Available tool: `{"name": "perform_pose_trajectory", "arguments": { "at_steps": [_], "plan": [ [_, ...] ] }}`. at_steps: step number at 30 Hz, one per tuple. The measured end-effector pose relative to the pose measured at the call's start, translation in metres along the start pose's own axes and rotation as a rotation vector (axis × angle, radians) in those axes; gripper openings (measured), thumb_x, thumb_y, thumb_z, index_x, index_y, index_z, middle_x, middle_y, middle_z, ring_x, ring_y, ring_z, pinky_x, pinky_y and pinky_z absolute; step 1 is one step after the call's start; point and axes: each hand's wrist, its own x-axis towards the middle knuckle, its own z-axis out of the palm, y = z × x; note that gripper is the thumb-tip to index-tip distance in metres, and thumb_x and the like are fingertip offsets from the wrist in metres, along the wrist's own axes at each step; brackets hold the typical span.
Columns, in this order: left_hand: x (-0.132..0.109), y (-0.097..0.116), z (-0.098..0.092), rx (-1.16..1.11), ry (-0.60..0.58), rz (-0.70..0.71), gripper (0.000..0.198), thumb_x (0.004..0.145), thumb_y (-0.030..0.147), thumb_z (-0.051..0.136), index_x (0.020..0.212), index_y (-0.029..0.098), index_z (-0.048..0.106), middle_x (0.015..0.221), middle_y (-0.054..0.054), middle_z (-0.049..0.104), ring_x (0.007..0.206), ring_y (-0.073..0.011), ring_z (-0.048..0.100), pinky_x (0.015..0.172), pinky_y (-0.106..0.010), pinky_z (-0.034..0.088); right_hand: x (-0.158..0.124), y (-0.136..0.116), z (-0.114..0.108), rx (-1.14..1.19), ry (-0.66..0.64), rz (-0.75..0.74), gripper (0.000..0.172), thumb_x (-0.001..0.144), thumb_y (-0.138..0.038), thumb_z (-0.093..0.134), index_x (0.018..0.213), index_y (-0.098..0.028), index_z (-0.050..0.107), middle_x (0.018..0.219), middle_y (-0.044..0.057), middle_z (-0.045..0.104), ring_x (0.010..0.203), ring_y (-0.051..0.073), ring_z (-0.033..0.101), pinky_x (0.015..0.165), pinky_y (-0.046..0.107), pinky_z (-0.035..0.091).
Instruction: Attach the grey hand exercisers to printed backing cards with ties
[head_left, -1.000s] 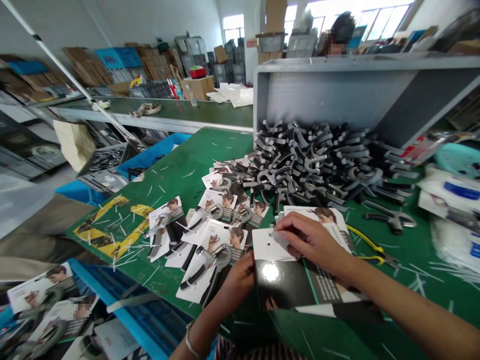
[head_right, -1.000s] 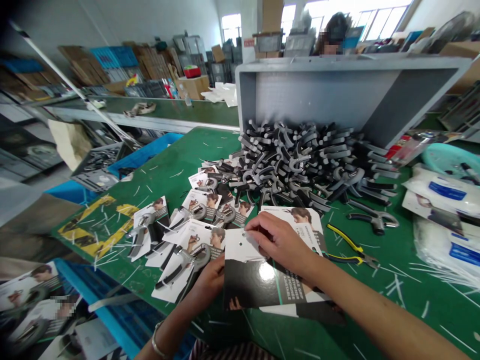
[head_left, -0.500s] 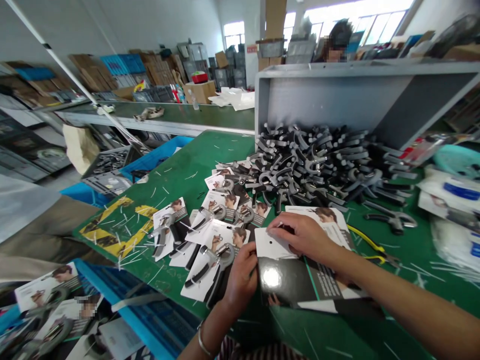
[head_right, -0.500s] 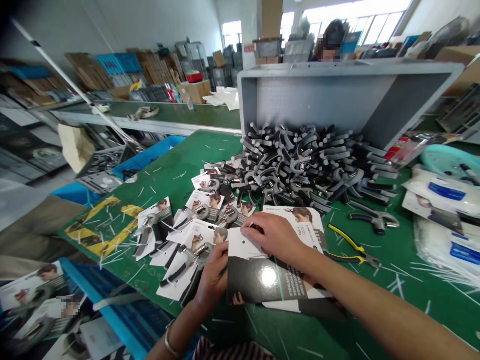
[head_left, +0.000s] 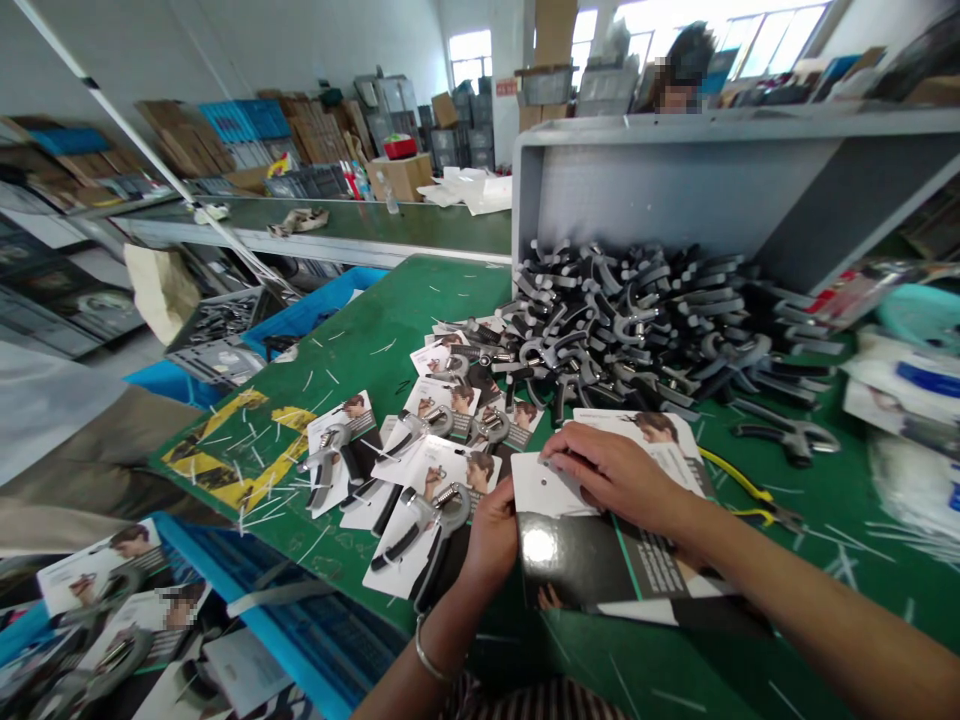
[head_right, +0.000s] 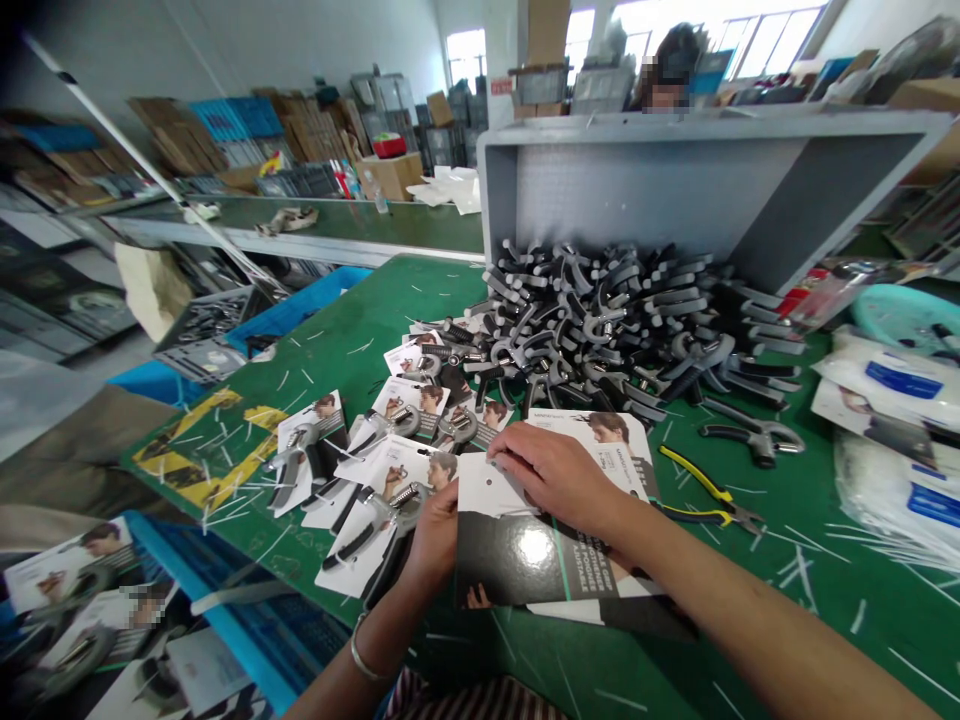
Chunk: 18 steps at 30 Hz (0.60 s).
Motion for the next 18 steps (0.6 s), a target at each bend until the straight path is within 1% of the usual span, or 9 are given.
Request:
{"name": "perform_pose_trajectory", "arguments": {
  "at_steps": [3,5,7,9,12,15,18],
  "plan": [
    [0.0,0.006,-0.003,-0.096,0.05,-0.022,0.022,0.071,0.018,0.075,0.094,0.019,0.072,0.092,-0.004,0.075,0.093,-0.0231,0.068,0.084,-0.034,0.052,-0.002,-0.002,-0.001,-0.065,-0.062,-0.078,0.023,0.099,-0.019,0.042,0.108,-0.023,0.063,0.104,0.005,0.065,0.097,0.02,0.06,0.085,0.032,0.044],
    [0.004,0.011,-0.003,-0.159,0.096,-0.001,0.029,0.069,0.016,0.077,0.097,0.02,0.07,0.095,-0.004,0.075,0.094,-0.0213,0.068,0.084,-0.033,0.052,-0.002,-0.006,-0.002,-0.131,-0.087,-0.075,0.023,0.098,-0.019,0.043,0.108,-0.022,0.063,0.104,0.006,0.064,0.096,0.021,0.06,0.084,0.034,0.044],
    [0.008,0.015,-0.002,-0.165,0.084,0.017,0.03,0.068,0.017,0.078,0.097,0.019,0.069,0.096,-0.004,0.075,0.093,-0.0212,0.068,0.084,-0.033,0.053,-0.003,-0.01,-0.003,-0.168,-0.083,-0.034,0.019,0.096,-0.022,0.048,0.109,-0.021,0.062,0.104,0.007,0.064,0.095,0.022,0.061,0.083,0.034,0.045],
    [0.01,0.016,0.0,-0.133,0.037,0.014,0.025,0.068,0.019,0.079,0.092,0.018,0.072,0.092,-0.004,0.075,0.092,-0.0231,0.068,0.083,-0.034,0.053,-0.003,-0.013,-0.003,-0.162,-0.065,-0.002,0.018,0.094,-0.023,0.053,0.11,-0.021,0.062,0.104,0.007,0.064,0.094,0.022,0.061,0.083,0.034,0.046],
    [0.007,0.012,0.002,-0.111,0.016,0.005,0.02,0.066,0.02,0.08,0.085,0.017,0.074,0.086,-0.003,0.075,0.091,-0.0255,0.068,0.082,-0.035,0.054,-0.003,-0.011,-0.002,-0.123,-0.048,0.0,0.019,0.093,-0.02,0.054,0.11,-0.021,0.063,0.103,0.006,0.065,0.094,0.021,0.062,0.084,0.033,0.046],
    [0.002,0.002,0.002,-0.164,0.045,0.017,0.021,0.068,0.02,0.08,0.088,0.018,0.073,0.085,-0.002,0.074,0.091,-0.0244,0.068,0.082,-0.035,0.053,-0.003,-0.007,-0.001,-0.1,-0.046,-0.015,0.02,0.094,-0.019,0.053,0.111,-0.021,0.064,0.103,0.006,0.065,0.095,0.02,0.062,0.085,0.032,0.047],
    [0.001,-0.005,0.003,-0.207,0.086,0.036,0.019,0.069,0.021,0.079,0.086,0.017,0.071,0.089,-0.003,0.074,0.093,-0.0231,0.068,0.083,-0.033,0.053,-0.003,-0.005,-0.001,-0.088,-0.043,-0.024,0.019,0.095,-0.02,0.054,0.111,-0.021,0.064,0.104,0.006,0.066,0.097,0.02,0.062,0.086,0.032,0.046]
  ]
}}
